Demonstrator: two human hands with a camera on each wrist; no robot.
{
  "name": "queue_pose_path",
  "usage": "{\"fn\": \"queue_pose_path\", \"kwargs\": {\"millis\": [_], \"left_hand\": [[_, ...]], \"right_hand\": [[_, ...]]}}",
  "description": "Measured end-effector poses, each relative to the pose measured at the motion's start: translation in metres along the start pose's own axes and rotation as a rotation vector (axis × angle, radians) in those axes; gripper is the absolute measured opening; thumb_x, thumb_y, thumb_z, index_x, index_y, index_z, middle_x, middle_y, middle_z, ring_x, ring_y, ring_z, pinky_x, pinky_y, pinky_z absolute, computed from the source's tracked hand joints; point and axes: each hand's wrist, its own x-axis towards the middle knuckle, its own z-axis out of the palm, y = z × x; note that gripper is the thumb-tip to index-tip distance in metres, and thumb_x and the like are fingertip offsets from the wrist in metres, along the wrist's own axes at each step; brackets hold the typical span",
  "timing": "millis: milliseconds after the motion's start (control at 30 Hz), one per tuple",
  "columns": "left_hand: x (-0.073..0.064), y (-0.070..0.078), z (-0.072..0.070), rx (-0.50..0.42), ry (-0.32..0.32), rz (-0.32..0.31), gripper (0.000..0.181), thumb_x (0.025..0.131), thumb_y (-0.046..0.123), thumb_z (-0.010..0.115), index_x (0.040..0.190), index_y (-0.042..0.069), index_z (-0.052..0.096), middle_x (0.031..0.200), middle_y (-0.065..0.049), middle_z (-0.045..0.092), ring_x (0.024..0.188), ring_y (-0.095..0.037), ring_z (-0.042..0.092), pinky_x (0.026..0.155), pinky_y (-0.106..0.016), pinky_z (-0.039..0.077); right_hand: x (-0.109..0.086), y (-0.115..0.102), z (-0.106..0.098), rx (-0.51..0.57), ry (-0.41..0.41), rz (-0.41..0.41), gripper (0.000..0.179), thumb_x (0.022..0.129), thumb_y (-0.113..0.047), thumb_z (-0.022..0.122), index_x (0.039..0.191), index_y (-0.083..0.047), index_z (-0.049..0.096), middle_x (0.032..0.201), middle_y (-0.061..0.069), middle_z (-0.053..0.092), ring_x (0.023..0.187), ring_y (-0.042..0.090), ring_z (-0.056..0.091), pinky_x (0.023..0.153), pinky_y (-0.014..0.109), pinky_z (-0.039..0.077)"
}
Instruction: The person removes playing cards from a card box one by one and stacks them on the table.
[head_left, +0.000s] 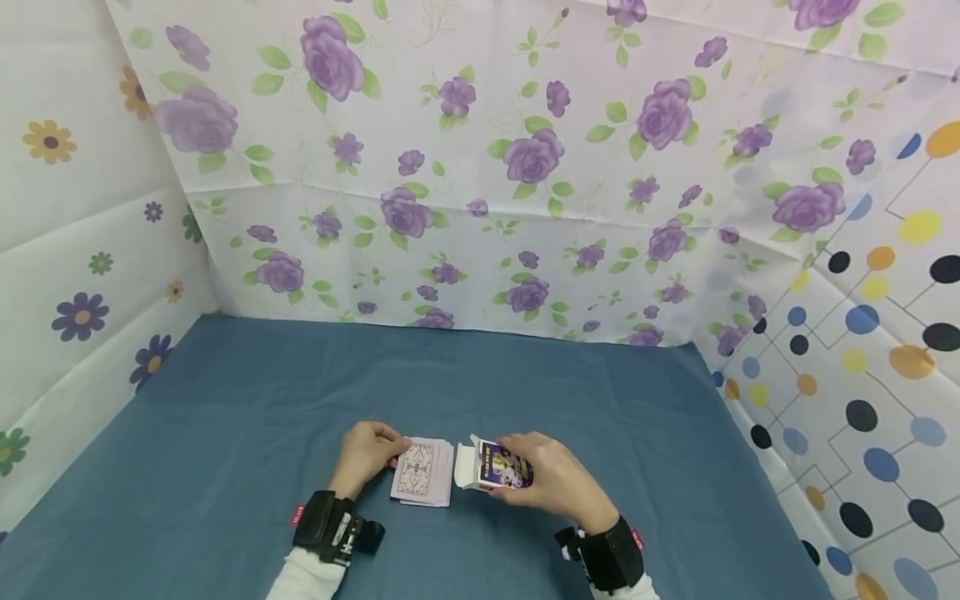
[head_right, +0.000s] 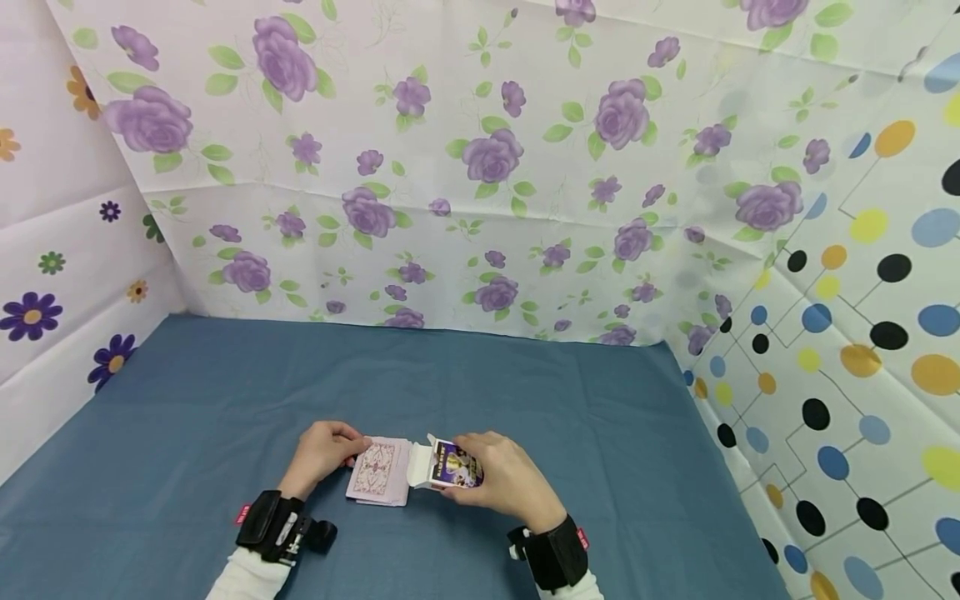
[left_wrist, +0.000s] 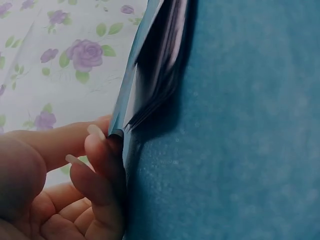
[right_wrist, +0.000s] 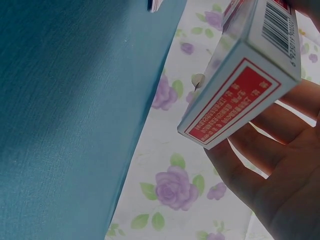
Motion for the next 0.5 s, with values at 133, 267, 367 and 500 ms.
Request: {"fn": "queue_pose_path", "kwargs": {"millis": [133, 267, 367, 500], "left_hand": [[-0.0013, 0.0027, 0.0012, 0.010, 0.002, 0.002, 0.008, 0.082, 0.006, 0.071, 0.081, -0.002, 0.070, 0.057, -0.004, 0.063, 0.049, -0.014, 0.057, 0.051, -0.026, 0.041], [-0.0037, 0.0045, 0.0022, 0.007, 0.006, 0.013, 0.006, 0.081, 0.004, 0.070, 0.080, -0.001, 0.070, 0.057, -0.005, 0.063, 0.049, -0.014, 0.057, 0.051, -0.027, 0.041], [-0.0051, 0.0047, 0.0027, 0.011, 0.010, 0.019, 0.005, 0.081, 0.004, 0.071, 0.079, -0.001, 0.070, 0.057, -0.006, 0.063, 0.048, -0.014, 0.056, 0.050, -0.027, 0.040], [-0.0059, 0.0055, 0.0033, 0.024, 0.008, 0.016, 0.006, 0.081, 0.004, 0.072, 0.078, -0.001, 0.070, 0.057, -0.006, 0.063, 0.048, -0.013, 0.057, 0.050, -0.027, 0.040]], "right_hand": [[0.0000, -0.0008, -0.0003, -0.002, 0.000, 0.000, 0.062, 0.080, -0.048, 0.075, 0.128, -0.011, 0.062, 0.122, 0.005, 0.066, 0.102, 0.014, 0.062, 0.083, 0.034, 0.051], [0.0003, -0.0010, -0.0005, -0.007, 0.004, -0.005, 0.062, 0.080, -0.048, 0.075, 0.128, -0.011, 0.062, 0.121, 0.005, 0.067, 0.100, 0.013, 0.062, 0.082, 0.033, 0.051], [0.0005, -0.0008, -0.0002, -0.007, 0.006, -0.007, 0.061, 0.080, -0.047, 0.075, 0.128, -0.011, 0.062, 0.121, 0.005, 0.067, 0.100, 0.013, 0.062, 0.081, 0.033, 0.051], [0.0008, -0.0011, 0.0001, -0.012, 0.003, -0.005, 0.061, 0.080, -0.048, 0.075, 0.128, -0.012, 0.063, 0.120, 0.005, 0.067, 0.097, 0.012, 0.062, 0.079, 0.030, 0.051]]}}
